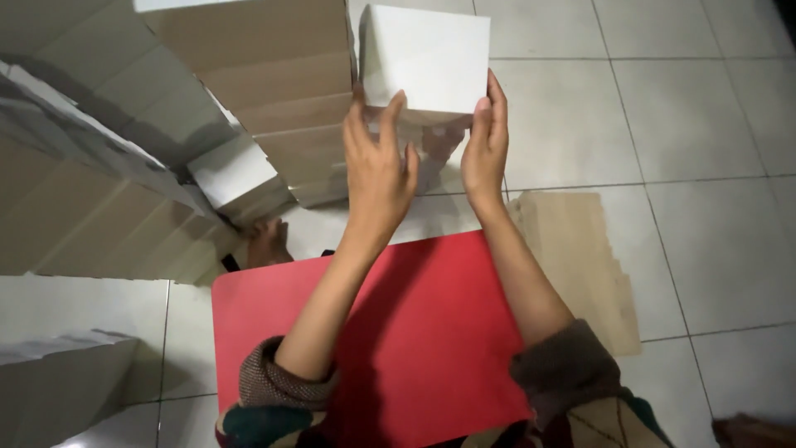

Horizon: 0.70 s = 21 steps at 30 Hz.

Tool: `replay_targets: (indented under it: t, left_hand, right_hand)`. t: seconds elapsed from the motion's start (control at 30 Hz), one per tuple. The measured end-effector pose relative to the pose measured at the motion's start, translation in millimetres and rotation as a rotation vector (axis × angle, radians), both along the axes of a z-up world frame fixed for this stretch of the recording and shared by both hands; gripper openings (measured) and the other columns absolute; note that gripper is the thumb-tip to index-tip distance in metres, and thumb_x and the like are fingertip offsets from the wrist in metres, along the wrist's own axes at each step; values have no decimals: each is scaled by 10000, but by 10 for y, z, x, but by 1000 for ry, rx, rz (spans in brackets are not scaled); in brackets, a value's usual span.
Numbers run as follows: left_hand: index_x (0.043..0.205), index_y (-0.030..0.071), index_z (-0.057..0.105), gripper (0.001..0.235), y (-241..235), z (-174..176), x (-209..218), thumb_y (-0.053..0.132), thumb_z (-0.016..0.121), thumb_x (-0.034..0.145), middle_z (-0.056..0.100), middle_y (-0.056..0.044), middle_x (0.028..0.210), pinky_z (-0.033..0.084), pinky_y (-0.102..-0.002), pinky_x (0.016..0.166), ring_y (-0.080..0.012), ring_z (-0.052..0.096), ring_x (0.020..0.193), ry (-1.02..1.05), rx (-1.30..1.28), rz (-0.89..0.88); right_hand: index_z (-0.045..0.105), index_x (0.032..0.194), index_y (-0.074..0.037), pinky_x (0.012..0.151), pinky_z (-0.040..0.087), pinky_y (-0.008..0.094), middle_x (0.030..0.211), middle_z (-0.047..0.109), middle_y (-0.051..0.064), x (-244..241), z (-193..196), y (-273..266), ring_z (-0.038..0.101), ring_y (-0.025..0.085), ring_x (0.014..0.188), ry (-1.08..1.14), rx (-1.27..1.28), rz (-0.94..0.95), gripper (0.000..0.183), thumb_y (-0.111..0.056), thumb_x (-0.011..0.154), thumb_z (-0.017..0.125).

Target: The person assembles small white cardboard boxes by folding flat pieces and interlocking tabs. They repeatedly pick up flat pieces from the floor, fold them into box shapes, and place the finished boxes on a nearby stack.

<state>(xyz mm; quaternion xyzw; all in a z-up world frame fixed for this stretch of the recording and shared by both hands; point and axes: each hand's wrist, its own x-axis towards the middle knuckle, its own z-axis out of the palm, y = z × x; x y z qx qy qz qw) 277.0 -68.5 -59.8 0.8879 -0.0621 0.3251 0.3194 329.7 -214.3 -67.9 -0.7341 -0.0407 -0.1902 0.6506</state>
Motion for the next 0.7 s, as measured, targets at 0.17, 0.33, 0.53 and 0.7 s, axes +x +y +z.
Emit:
replay_targets:
  t: [0.17, 0.33, 0.53, 0.7]
  left_hand:
    - [1518, 73, 365, 613, 12, -53, 15, 12, 614, 961, 150, -336, 1568, 374, -585, 1202, -558, 287, 1473, 44, -71, -89]
    - [1530, 112, 346, 679, 3, -85, -15, -68, 619, 935, 106, -263, 1582, 411, -533, 1242, -512, 276, 1526, 56, -146, -119]
    - [1493, -85, 230, 610, -218, -512, -280, 93, 593, 1036, 126, -194, 1598, 325, -585, 1295, -446, 131, 1556, -59, -3, -79]
    - [1513, -4, 217, 702, -818, -942, -606, 130, 663, 989, 198, -227, 1590, 350, -568, 1200, -429, 249, 1548, -58, 14, -107]
  right_hand:
    - [367, 1568, -140, 1271, 277, 373, 1668, 343, 103, 84, -137, -14, 297, 254, 1568, 80, -84, 18, 615, -509, 1076, 342]
    - [350, 1570, -141, 1270, 262, 383, 1671, 336, 99, 91, -151, 3, 294, 258, 1569, 110, -96, 17, 660, -556, 1057, 319]
    - [299, 1572, -120, 1281, 275, 407, 1650, 355, 205, 112, -453, -497, 345, 285, 1560, -75, 164, 59, 591, -491, 1121, 392]
    - [257, 1564, -175, 1256, 287, 467, 1623, 425, 189, -436, -672, -1712, 411, 311, 1529, -130, 16, -66, 585, -525, 1137, 451]
